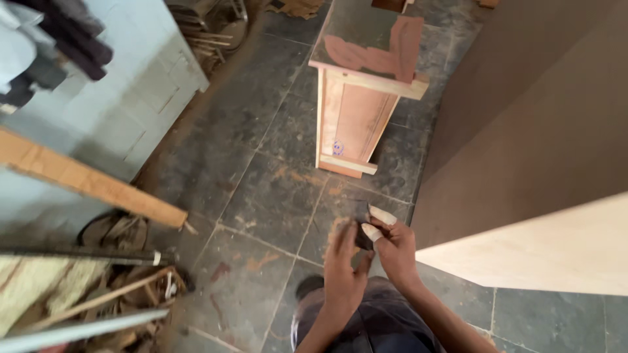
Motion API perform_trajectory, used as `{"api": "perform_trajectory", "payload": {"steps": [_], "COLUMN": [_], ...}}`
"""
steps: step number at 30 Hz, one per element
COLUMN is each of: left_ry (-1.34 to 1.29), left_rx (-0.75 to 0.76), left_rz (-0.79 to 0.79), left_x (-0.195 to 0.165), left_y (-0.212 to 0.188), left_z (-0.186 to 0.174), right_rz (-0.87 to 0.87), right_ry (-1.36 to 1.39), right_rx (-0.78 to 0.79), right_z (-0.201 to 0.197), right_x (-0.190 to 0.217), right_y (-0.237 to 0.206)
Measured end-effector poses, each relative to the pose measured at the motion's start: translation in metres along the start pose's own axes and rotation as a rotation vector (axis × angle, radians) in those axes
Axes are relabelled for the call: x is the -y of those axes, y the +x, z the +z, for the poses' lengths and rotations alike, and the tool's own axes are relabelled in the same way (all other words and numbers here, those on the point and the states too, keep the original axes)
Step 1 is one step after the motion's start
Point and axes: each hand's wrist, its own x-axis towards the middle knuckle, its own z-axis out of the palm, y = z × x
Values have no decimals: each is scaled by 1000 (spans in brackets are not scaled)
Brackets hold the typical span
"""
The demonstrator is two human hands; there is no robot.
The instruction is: The person sands the surface of several wooden boards using a sanding block. They move the block back and forth across the boards, occasionally repositioning the boards to access different areas. The person wears sandals and a dark shirt while working in a workshop.
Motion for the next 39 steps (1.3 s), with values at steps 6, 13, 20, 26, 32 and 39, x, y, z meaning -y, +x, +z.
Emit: {"api": "perform_trajectory", "payload": {"steps": [6,13,20,26,32,39], "left_ry": [-244,-163,-78,-300,-247,256], "left_rx": [120,275,590,611,453,402], "left_rz": [-367,142,574,465,286,313], "left_x": [42,65,58,77,128,175], "left_y": [94,203,258,289,362,466], "left_z": [-9,-28,-30,-8,50,180], "right_rz": [-82,-237,109,-26,-148,299], "right_ry": [-20,-4,670,861,-279,-1593], "right_rx": [-129,-211,-492,-551,-795,-153], "right_z": [37,91,92,63,-18,-50], "right_x": [-1,0,28,15,-77,-106], "right_y": [64,124,166,197,292,357]}}
